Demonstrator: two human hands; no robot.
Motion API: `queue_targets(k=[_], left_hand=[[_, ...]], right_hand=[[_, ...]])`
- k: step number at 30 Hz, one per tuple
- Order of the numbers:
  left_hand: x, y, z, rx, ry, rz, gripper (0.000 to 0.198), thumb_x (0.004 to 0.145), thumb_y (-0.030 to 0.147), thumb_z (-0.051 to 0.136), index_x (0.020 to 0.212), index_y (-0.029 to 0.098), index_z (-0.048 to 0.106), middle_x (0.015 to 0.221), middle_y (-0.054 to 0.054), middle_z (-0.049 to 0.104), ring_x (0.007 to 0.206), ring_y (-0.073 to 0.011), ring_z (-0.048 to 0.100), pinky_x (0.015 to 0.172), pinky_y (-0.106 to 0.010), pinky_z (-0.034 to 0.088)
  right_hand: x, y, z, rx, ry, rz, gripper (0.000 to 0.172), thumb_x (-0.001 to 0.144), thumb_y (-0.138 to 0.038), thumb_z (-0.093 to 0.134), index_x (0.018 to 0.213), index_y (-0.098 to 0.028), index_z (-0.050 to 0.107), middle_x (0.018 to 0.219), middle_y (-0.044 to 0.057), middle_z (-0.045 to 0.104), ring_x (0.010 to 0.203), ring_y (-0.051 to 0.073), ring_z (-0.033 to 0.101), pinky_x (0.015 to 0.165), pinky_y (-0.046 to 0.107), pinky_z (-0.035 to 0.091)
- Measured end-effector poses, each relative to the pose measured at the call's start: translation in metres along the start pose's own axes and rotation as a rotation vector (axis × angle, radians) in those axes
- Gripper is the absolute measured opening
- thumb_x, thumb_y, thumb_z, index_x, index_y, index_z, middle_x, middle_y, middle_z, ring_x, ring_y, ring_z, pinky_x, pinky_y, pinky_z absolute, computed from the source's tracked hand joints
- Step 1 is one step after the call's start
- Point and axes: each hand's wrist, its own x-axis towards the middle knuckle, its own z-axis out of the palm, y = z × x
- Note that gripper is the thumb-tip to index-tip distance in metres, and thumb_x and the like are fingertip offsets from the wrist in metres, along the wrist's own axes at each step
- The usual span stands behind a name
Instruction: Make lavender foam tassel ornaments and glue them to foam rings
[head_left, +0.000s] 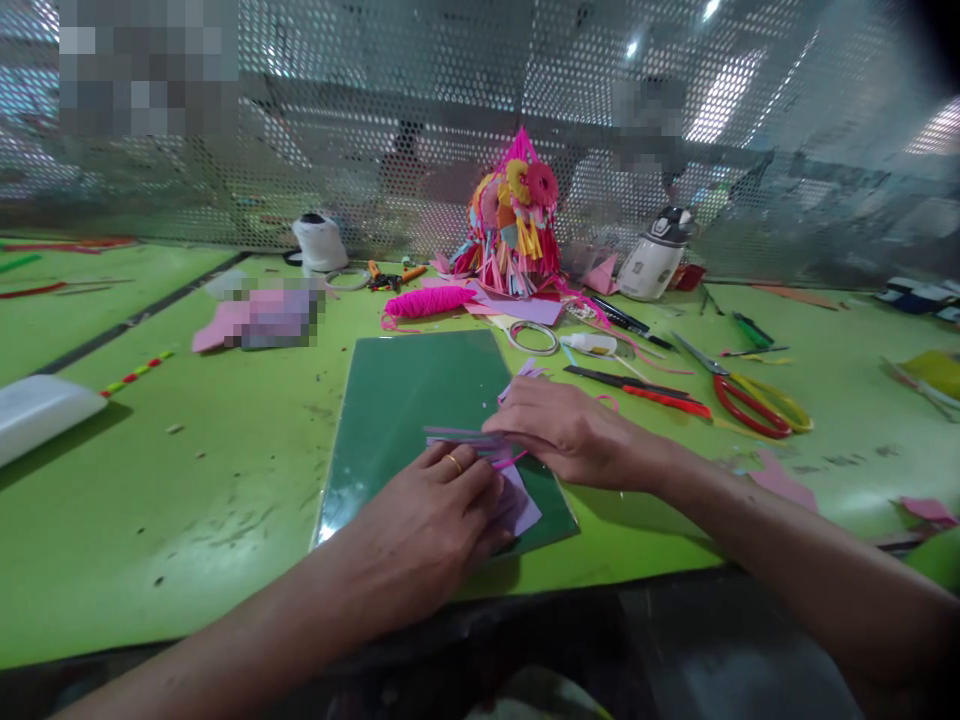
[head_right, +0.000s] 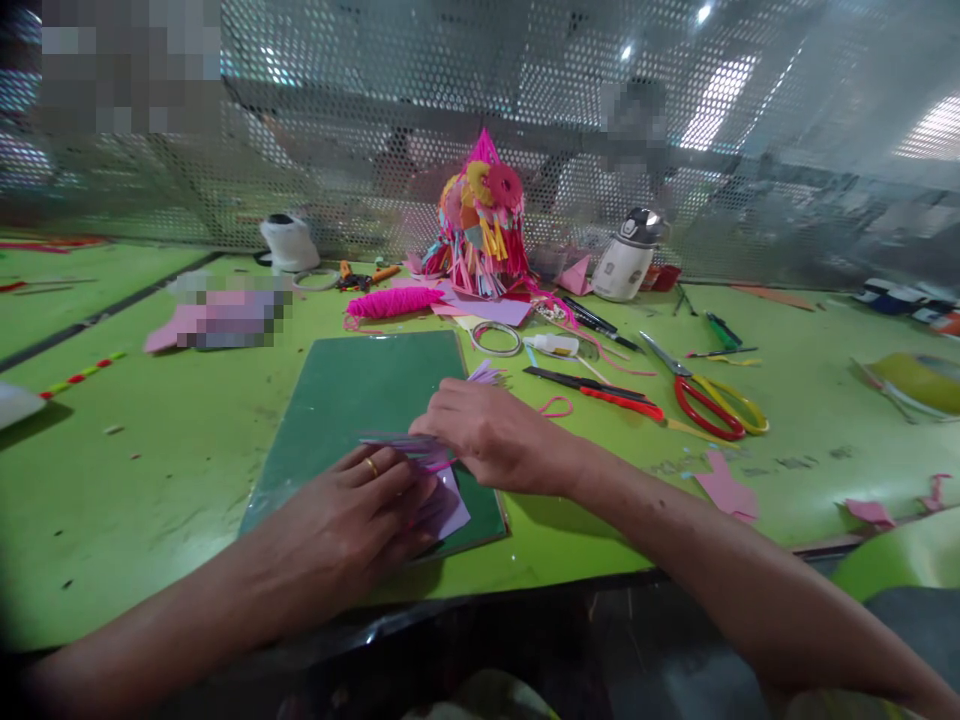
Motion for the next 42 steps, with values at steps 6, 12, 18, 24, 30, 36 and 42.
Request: queue_targets(k=[6, 12, 18, 24, 30, 36, 42], left_hand=[[0.000, 0.000, 0.000, 0.029, 0.005, 0.011, 0.024, 0.093, 0.032, 0.043, 0.092, 0.015, 0.059, 0.089, -0.008, 0.057, 0.083, -0.0221, 0.050, 0.078, -0.041, 0.042], [-0.002, 0.003, -0.003, 0.066, 0.022, 0.034, 0.015, 0.092, 0.023, 0.045, 0.089, 0.016, 0.058, 0.083, -0.007, 0.053, 0.078, -0.0215, 0.049, 0.071, -0.038, 0.039], [-0.005, 0.006, -0.004, 0.039, 0.024, -0.013, 0.013, 0.090, 0.021, 0.048, 0.086, 0.016, 0.059, 0.085, -0.008, 0.054, 0.081, -0.0221, 0.049, 0.072, -0.038, 0.038], [-0.008, 0.005, -0.002, 0.082, 0.007, -0.025, 0.012, 0.088, 0.020, 0.049, 0.090, 0.016, 0.060, 0.093, -0.010, 0.056, 0.087, -0.0255, 0.049, 0.073, -0.041, 0.039], [-0.009, 0.004, -0.002, 0.084, -0.019, -0.023, 0.010, 0.081, 0.016, 0.055, 0.072, 0.015, 0.058, 0.088, -0.010, 0.054, 0.086, -0.0257, 0.048, 0.071, -0.041, 0.039], [-0.009, 0.004, 0.000, 0.085, 0.037, -0.019, 0.012, 0.081, 0.013, 0.053, 0.070, 0.015, 0.054, 0.084, -0.009, 0.052, 0.081, -0.0237, 0.046, 0.068, -0.039, 0.038], [-0.010, 0.005, -0.001, 0.072, 0.055, -0.006, 0.014, 0.082, 0.013, 0.052, 0.069, 0.015, 0.054, 0.081, -0.008, 0.049, 0.078, -0.0227, 0.045, 0.064, -0.037, 0.037]], right_hand=[[-0.010, -0.013, -0.003, -0.058, -0.022, -0.005, 0.025, 0.089, -0.007, 0.040, 0.103, -0.014, 0.059, 0.084, 0.007, 0.059, 0.084, 0.019, 0.050, 0.077, 0.034, 0.043], [-0.035, -0.026, 0.005, -0.064, -0.028, -0.028, 0.027, 0.090, -0.007, 0.039, 0.109, -0.014, 0.058, 0.091, 0.009, 0.062, 0.087, 0.019, 0.052, 0.077, 0.034, 0.044], [-0.045, -0.032, 0.017, -0.153, -0.022, -0.090, 0.030, 0.090, -0.006, 0.041, 0.115, -0.011, 0.055, 0.092, 0.012, 0.066, 0.091, 0.022, 0.055, 0.077, 0.038, 0.047], [-0.050, -0.034, 0.024, -0.191, -0.044, -0.097, 0.027, 0.094, -0.011, 0.040, 0.116, -0.009, 0.056, 0.093, 0.012, 0.066, 0.090, 0.022, 0.055, 0.077, 0.039, 0.047], [-0.052, -0.037, 0.023, -0.195, -0.078, -0.072, 0.026, 0.095, -0.014, 0.040, 0.113, -0.011, 0.059, 0.096, 0.012, 0.067, 0.090, 0.022, 0.055, 0.077, 0.039, 0.048], [-0.052, -0.038, 0.025, -0.229, -0.088, -0.046, 0.026, 0.094, -0.013, 0.040, 0.109, -0.008, 0.061, 0.096, 0.014, 0.066, 0.088, 0.023, 0.055, 0.075, 0.040, 0.048], [-0.050, -0.042, 0.022, -0.235, -0.072, -0.043, 0.029, 0.093, -0.008, 0.037, 0.109, -0.003, 0.061, 0.095, 0.016, 0.066, 0.089, 0.023, 0.055, 0.080, 0.040, 0.050]])
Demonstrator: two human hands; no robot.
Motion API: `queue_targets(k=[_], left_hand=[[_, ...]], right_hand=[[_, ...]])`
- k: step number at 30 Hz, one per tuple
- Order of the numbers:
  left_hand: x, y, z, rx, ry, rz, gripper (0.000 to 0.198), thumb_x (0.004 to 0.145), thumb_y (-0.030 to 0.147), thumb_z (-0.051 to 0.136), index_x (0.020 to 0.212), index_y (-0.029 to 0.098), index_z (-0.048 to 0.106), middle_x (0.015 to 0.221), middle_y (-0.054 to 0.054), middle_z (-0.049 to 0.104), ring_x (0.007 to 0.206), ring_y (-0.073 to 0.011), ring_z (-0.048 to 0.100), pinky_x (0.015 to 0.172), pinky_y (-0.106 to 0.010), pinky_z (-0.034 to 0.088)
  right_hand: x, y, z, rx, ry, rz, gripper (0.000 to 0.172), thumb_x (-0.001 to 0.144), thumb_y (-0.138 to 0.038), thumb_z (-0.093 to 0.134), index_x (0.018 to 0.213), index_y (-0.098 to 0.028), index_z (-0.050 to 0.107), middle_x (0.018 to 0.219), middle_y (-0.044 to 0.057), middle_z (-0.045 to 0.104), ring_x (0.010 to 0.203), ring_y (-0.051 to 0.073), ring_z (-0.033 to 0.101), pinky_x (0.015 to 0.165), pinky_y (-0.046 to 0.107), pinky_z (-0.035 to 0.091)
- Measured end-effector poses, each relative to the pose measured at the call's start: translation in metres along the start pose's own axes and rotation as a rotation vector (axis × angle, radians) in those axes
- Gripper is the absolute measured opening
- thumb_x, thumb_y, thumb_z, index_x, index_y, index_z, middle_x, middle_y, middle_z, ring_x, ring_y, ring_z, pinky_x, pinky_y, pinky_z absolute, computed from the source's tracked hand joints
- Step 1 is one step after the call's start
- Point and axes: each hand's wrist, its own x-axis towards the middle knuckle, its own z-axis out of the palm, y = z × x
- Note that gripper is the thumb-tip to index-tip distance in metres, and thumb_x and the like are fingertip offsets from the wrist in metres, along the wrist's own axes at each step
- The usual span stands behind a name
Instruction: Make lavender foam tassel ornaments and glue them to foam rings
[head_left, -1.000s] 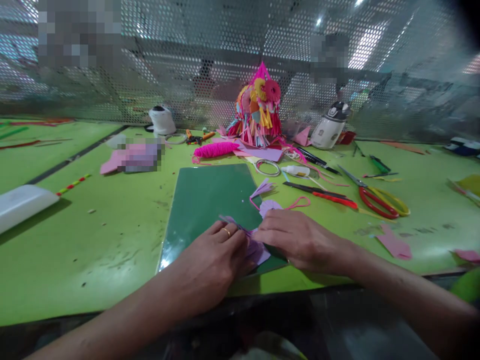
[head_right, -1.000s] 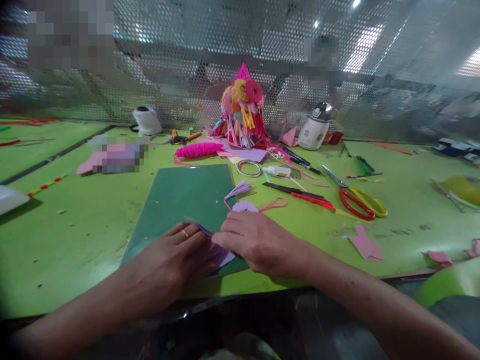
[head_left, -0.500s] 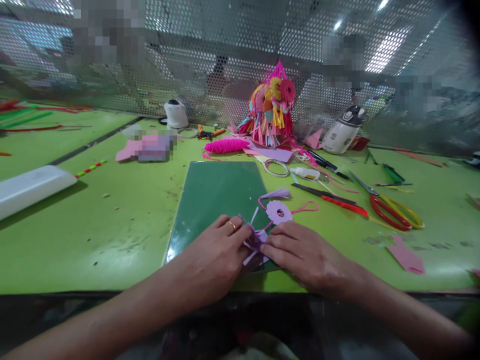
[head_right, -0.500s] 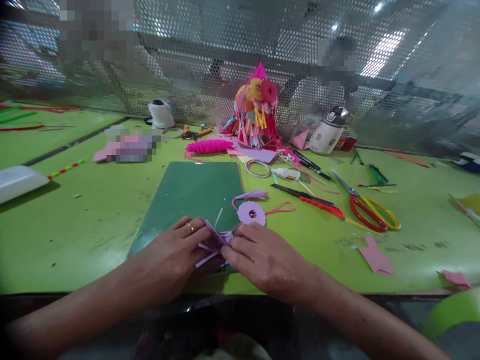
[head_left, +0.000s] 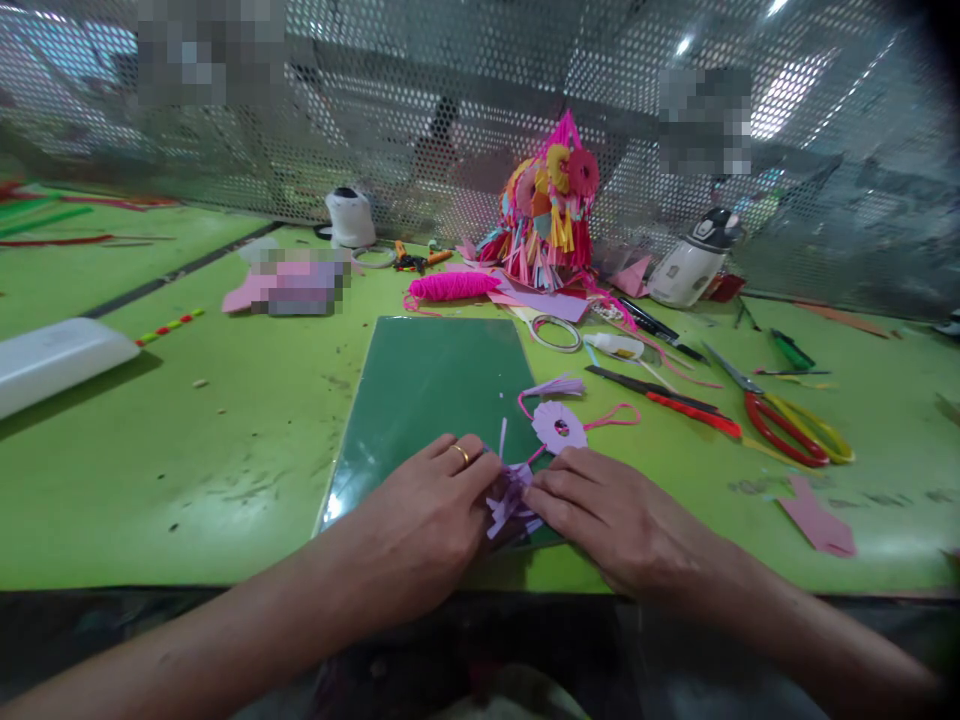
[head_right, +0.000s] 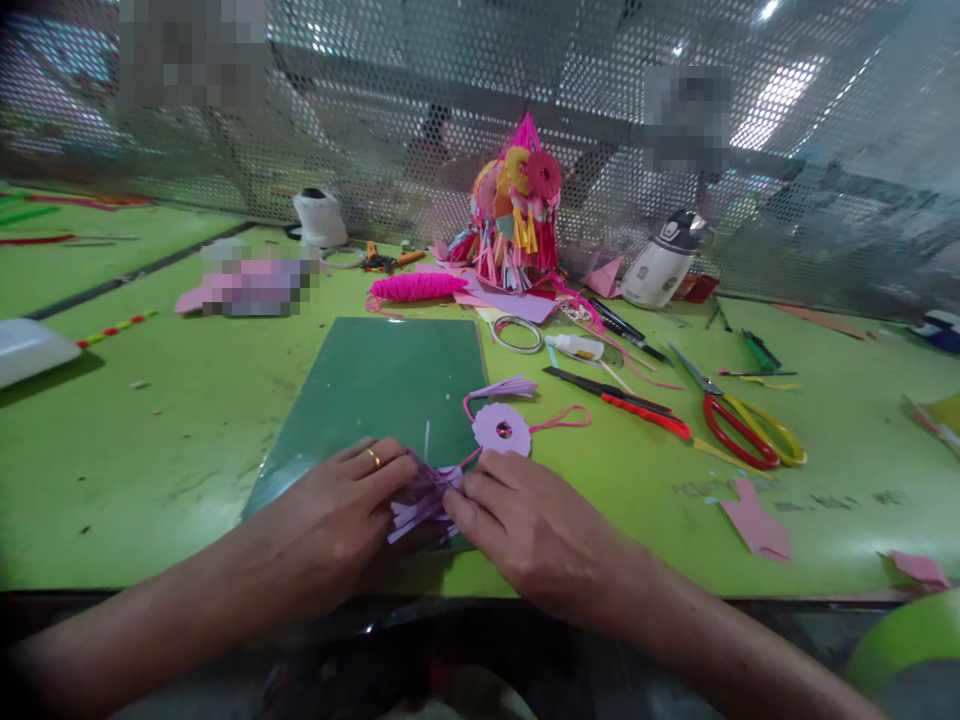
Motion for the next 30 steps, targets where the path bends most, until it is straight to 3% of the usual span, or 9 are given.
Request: queue_targets(k=[6, 9, 12, 19, 22, 26, 30], left_hand=[[0.002, 0.002, -0.003, 0.009, -0.015, 0.008, 0.013, 0.083, 0.013, 0.051, 0.070, 0.015, 0.055, 0.080, -0.008, 0.047, 0.076, -0.0228, 0.044, 0.063, -0.038, 0.036], [0.001, 0.002, -0.003, 0.009, -0.032, 0.017, 0.012, 0.084, 0.016, 0.053, 0.072, 0.014, 0.056, 0.082, -0.008, 0.048, 0.077, -0.0229, 0.044, 0.064, -0.038, 0.037], [0.001, 0.001, -0.001, -0.013, -0.026, 0.015, 0.009, 0.084, 0.017, 0.054, 0.076, 0.014, 0.057, 0.084, -0.008, 0.049, 0.078, -0.0227, 0.044, 0.065, -0.038, 0.037], [0.002, -0.001, -0.002, -0.062, -0.029, -0.002, 0.010, 0.082, 0.013, 0.055, 0.072, 0.014, 0.056, 0.080, -0.007, 0.050, 0.076, -0.0219, 0.043, 0.065, -0.037, 0.037], [0.002, 0.000, -0.002, -0.068, -0.052, -0.014, 0.006, 0.081, 0.013, 0.055, 0.076, 0.014, 0.058, 0.083, -0.008, 0.052, 0.078, -0.0222, 0.044, 0.067, -0.037, 0.038], [0.002, 0.001, -0.001, -0.074, -0.047, -0.033, 0.009, 0.084, 0.014, 0.051, 0.082, 0.013, 0.060, 0.084, -0.008, 0.052, 0.078, -0.0220, 0.045, 0.069, -0.037, 0.040], [0.002, 0.001, 0.000, -0.069, -0.034, -0.035, 0.014, 0.086, 0.015, 0.047, 0.085, 0.014, 0.061, 0.080, -0.007, 0.052, 0.076, -0.0214, 0.045, 0.067, -0.037, 0.040]], right_hand=[[-0.001, -0.008, -0.012, -0.035, -0.144, 0.068, 0.038, 0.088, -0.005, 0.039, 0.122, -0.004, 0.055, 0.110, 0.016, 0.062, 0.102, 0.026, 0.054, 0.098, 0.044, 0.044], [0.000, -0.015, -0.018, -0.053, -0.175, 0.090, 0.041, 0.090, -0.008, 0.037, 0.127, -0.006, 0.051, 0.110, 0.017, 0.062, 0.104, 0.028, 0.055, 0.093, 0.047, 0.047], [-0.003, -0.020, -0.021, -0.058, -0.121, 0.084, 0.042, 0.091, -0.008, 0.033, 0.129, -0.006, 0.049, 0.108, 0.018, 0.064, 0.104, 0.029, 0.057, 0.086, 0.045, 0.052], [-0.026, -0.023, -0.005, 0.069, 0.075, 0.265, 0.054, 0.086, -0.001, 0.041, 0.139, -0.013, 0.035, 0.126, 0.011, 0.058, 0.121, 0.020, 0.049, 0.101, 0.037, 0.044], [-0.030, -0.022, 0.004, 0.168, 0.137, 0.346, 0.048, 0.087, -0.004, 0.045, 0.134, -0.016, 0.042, 0.117, 0.010, 0.061, 0.112, 0.020, 0.054, 0.095, 0.036, 0.047], [-0.028, -0.021, 0.009, 0.356, 0.164, 0.327, 0.040, 0.087, -0.003, 0.045, 0.124, -0.016, 0.050, 0.102, 0.009, 0.064, 0.096, 0.020, 0.057, 0.082, 0.037, 0.049], [-0.028, -0.022, 0.008, 0.415, 0.190, 0.277, 0.041, 0.085, 0.001, 0.045, 0.124, -0.013, 0.050, 0.105, 0.010, 0.063, 0.099, 0.021, 0.053, 0.085, 0.040, 0.047]])
